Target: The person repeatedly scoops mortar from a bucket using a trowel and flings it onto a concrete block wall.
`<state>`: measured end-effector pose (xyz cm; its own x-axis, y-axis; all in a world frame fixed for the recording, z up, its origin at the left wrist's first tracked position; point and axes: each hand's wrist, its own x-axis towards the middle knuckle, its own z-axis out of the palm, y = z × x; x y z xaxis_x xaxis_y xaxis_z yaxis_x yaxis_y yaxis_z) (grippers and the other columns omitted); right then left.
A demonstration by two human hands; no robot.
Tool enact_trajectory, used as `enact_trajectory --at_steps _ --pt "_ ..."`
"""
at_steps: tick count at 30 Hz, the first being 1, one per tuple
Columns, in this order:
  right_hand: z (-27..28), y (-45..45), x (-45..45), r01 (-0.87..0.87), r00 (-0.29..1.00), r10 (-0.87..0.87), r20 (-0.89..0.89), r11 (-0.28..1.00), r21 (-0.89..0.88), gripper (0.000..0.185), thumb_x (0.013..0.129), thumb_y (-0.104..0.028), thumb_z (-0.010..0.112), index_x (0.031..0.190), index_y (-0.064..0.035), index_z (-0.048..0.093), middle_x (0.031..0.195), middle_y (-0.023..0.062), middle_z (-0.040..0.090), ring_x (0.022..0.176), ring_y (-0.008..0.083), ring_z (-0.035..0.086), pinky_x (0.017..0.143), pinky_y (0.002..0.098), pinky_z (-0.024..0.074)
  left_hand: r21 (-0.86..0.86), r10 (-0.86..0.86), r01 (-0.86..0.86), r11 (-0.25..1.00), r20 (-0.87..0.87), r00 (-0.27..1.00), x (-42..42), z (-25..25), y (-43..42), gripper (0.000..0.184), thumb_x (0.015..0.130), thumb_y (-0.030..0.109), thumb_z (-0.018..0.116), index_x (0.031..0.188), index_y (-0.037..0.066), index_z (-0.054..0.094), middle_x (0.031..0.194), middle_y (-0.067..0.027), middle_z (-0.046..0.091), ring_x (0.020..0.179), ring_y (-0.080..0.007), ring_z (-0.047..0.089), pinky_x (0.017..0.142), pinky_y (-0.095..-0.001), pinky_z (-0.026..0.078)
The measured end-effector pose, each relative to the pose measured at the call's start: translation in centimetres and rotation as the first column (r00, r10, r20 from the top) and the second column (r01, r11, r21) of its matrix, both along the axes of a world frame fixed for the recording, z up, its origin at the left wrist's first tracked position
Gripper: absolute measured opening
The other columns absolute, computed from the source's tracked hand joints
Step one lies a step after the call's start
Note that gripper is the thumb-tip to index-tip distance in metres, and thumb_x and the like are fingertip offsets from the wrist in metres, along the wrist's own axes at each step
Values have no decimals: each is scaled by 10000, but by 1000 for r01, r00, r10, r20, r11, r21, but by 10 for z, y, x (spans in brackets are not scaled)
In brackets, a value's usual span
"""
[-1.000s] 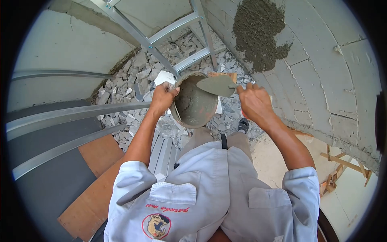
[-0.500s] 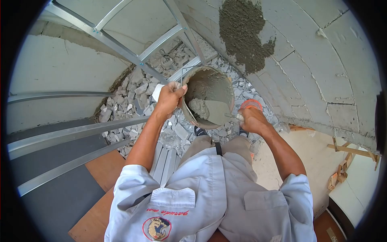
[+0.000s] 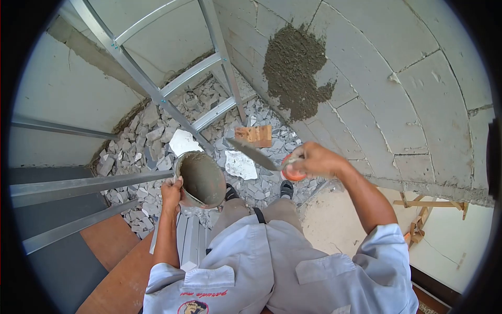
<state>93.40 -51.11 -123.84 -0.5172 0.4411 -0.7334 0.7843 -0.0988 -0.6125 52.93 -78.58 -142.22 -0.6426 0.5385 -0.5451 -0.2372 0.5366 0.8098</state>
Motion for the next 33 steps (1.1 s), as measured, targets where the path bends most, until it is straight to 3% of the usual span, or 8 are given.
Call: enact_trajectory --at_steps 1,2,3,6,11,15,22,33 --pt "-31 43 16 94 996 -93 19 988 -125 309 915 -274 774 973 24 713 739 73 684 691 258 679 631 412 563 -27 3 -4 1000 -13 1000 0 8 -1 166 986 185 702 911 54 632 678 13 587 487 -91 506 436 -280 387" --pt "-60 79 35 299 944 -324 66 920 252 309 933 -255 742 989 46 708 734 146 699 684 322 687 666 440 574 -68 3 -5 998 -22 1000 1 11 -11 163 983 178 703 914 47 635 667 12 580 480 -89 496 429 -283 369" --pt "-82 132 63 -167 944 -145 297 565 808 297 945 -236 716 992 57 691 748 221 696 695 385 672 697 448 573 -103 5 -9 995 -42 999 -3 9 -16 155 970 160 714 909 36 643 658 2 579 463 -92 476 417 -294 335" --pt "73 135 54 204 932 -329 -150 136 969 316 1000 -293 660 916 12 653 733 258 639 666 393 627 659 465 493 -92 42 -47 995 -58 997 -9 26 -27 169 933 127 758 866 29 639 686 -7 600 501 -91 486 440 -310 349" --pt "130 61 28 -69 997 33 68 28 997 192 948 -168 668 1025 -4 605 813 203 667 742 438 632 709 504 495 -51 -55 51 997 -77 995 -11 24 -8 177 900 129 789 886 14 656 703 -16 612 533 -99 504 467 -306 367" --pt "64 -31 -19 -338 941 235 244 694 636 260 856 -62 684 1112 -51 641 920 207 686 896 453 670 799 535 532 -16 -173 172 985 -66 983 8 63 28 167 885 104 787 898 13 647 715 -9 603 542 -100 504 469 -305 366" --pt "-94 -120 -90 -391 858 401 321 107 914 197 852 -110 659 1009 7 682 828 145 698 805 268 723 611 371 567 111 -492 504 856 -122 862 37 125 100 125 869 44 757 904 32 638 748 28 573 624 -81 484 556 -279 381" --pt "-73 -105 -43 -424 842 442 309 188 886 160 816 -138 673 889 -14 742 827 181 722 770 278 719 619 386 559 57 -643 671 739 -238 728 82 132 150 171 885 81 773 854 44 609 746 17 561 659 -106 478 583 -303 384"
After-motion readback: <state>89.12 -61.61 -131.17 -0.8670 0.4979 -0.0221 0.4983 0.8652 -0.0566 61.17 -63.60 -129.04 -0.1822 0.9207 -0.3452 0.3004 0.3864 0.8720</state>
